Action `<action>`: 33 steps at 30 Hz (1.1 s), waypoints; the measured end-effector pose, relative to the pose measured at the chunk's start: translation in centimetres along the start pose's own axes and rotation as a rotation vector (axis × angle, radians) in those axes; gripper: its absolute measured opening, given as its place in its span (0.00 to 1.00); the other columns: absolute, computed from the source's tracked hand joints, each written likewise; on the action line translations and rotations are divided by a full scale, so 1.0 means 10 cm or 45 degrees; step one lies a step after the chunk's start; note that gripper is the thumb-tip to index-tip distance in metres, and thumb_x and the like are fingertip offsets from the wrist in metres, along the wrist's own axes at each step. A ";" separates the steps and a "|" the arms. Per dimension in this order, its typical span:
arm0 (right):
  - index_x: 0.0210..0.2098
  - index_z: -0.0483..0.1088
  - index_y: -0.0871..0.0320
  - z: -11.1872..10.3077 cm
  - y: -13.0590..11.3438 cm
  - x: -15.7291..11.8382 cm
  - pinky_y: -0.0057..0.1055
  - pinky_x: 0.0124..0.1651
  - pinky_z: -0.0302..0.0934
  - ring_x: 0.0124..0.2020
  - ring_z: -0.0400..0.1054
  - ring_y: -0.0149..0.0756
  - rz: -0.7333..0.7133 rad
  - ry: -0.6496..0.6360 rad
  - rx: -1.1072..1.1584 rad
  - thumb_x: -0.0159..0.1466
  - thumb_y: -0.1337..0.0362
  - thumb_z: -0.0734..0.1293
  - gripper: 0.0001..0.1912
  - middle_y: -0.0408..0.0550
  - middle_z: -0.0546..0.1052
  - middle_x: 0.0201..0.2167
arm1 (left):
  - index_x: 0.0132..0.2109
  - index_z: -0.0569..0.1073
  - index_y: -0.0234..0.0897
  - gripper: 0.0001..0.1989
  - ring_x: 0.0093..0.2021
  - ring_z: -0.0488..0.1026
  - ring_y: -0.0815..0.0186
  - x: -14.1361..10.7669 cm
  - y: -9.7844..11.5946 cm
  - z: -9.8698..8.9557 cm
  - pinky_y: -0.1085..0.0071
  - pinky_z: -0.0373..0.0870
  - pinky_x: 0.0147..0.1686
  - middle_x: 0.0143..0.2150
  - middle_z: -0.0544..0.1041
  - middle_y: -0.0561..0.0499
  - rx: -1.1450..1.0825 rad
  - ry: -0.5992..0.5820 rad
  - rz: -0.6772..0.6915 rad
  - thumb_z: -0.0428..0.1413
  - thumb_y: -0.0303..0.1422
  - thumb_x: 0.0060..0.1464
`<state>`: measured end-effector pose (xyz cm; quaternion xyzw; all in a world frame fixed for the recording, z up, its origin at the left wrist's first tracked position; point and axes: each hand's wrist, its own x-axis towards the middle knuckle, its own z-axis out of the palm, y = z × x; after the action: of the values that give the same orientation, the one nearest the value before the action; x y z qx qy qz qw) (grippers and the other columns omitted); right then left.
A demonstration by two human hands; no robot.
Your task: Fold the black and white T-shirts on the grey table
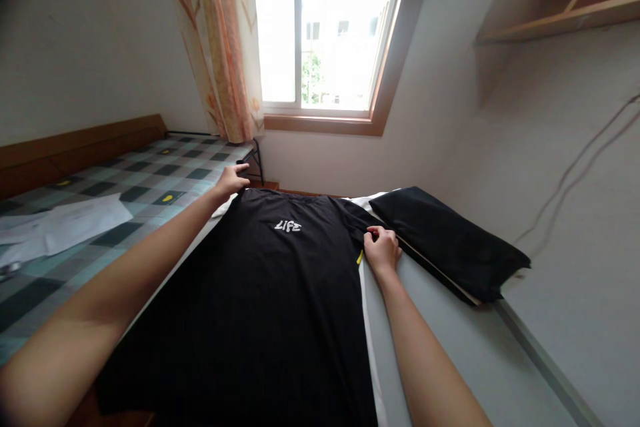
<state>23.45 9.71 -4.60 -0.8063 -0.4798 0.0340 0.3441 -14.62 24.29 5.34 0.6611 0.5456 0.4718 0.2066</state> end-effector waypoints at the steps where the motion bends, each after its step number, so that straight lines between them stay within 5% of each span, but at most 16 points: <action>1: 0.42 0.75 0.55 0.00 0.01 0.00 0.38 0.47 0.56 0.45 0.66 0.44 -0.008 0.000 0.000 0.59 0.60 0.60 0.16 0.51 0.72 0.42 | 0.52 0.75 0.25 0.27 0.53 0.71 0.60 -0.02 0.08 0.14 0.63 0.63 0.57 0.52 0.77 0.42 0.022 -0.065 0.029 0.57 0.16 0.41; 3: 0.42 0.75 0.55 0.01 0.02 0.00 0.38 0.47 0.56 0.45 0.66 0.44 -0.019 -0.001 -0.002 0.59 0.59 0.60 0.16 0.51 0.72 0.42 | 0.49 0.78 0.30 0.26 0.51 0.73 0.59 -0.13 0.22 0.43 0.65 0.65 0.56 0.51 0.78 0.44 0.061 -0.243 0.085 0.60 0.17 0.37; 5: 0.42 0.75 0.55 0.01 0.02 0.00 0.38 0.47 0.55 0.46 0.66 0.44 -0.023 -0.008 -0.011 0.59 0.59 0.60 0.16 0.51 0.72 0.42 | 0.49 0.78 0.35 0.26 0.50 0.74 0.58 -0.30 0.30 0.65 0.66 0.68 0.53 0.51 0.77 0.47 0.168 -0.617 0.242 0.63 0.23 0.37; 8: 0.41 0.75 0.54 0.01 0.02 0.00 0.39 0.48 0.55 0.47 0.66 0.45 -0.026 -0.019 -0.031 0.60 0.59 0.60 0.16 0.51 0.72 0.43 | 0.53 0.76 0.38 0.25 0.45 0.76 0.60 -0.54 0.31 0.78 0.68 0.71 0.48 0.54 0.75 0.46 0.336 -0.987 0.423 0.62 0.32 0.45; 11: 0.41 0.75 0.54 0.00 0.01 0.00 0.39 0.48 0.55 0.47 0.66 0.44 -0.029 -0.017 -0.025 0.60 0.59 0.60 0.15 0.51 0.72 0.43 | 0.55 0.75 0.39 0.22 0.44 0.76 0.62 -0.69 0.22 0.66 0.69 0.72 0.46 0.54 0.73 0.45 0.412 -0.882 0.435 0.57 0.34 0.52; 15: 0.41 0.75 0.55 0.01 0.00 -0.02 0.38 0.46 0.55 0.44 0.65 0.43 -0.032 -0.001 -0.022 0.61 0.59 0.59 0.16 0.51 0.72 0.42 | 0.53 0.76 0.39 0.18 0.55 0.70 0.59 -0.82 -0.03 0.35 0.65 0.65 0.58 0.56 0.72 0.45 0.508 -0.637 0.491 0.55 0.36 0.56; 24: 0.39 0.75 0.58 -0.17 -0.33 -0.14 0.39 0.48 0.50 0.44 0.64 0.44 -0.298 0.292 -0.149 0.64 0.59 0.57 0.17 0.53 0.75 0.41 | 0.59 0.71 0.40 0.24 0.64 0.62 0.57 -1.24 -0.63 0.01 0.59 0.56 0.63 0.63 0.68 0.45 0.619 -0.522 0.359 0.48 0.45 0.62; 28: 0.36 0.74 0.56 -0.12 -0.78 -0.23 0.34 0.43 0.54 0.39 0.69 0.41 -0.388 -0.107 -0.035 0.65 0.56 0.57 0.16 0.50 0.77 0.36 | 0.57 0.73 0.37 0.25 0.63 0.64 0.57 -1.28 -0.67 0.02 0.59 0.58 0.63 0.61 0.70 0.44 0.603 -0.444 0.341 0.46 0.46 0.62; 33: 0.39 0.75 0.56 0.25 -1.36 -0.20 0.36 0.44 0.58 0.45 0.70 0.47 -0.241 -0.591 -0.082 0.64 0.48 0.60 0.20 0.54 0.78 0.42 | 0.57 0.74 0.39 0.24 0.63 0.64 0.58 -1.28 -0.66 -0.02 0.60 0.57 0.63 0.62 0.70 0.45 0.551 -0.462 0.321 0.47 0.46 0.62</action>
<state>11.22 13.55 1.00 -0.7389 -0.6202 0.1706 0.2005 -17.74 14.61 -4.93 0.8256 0.5013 0.2410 0.0949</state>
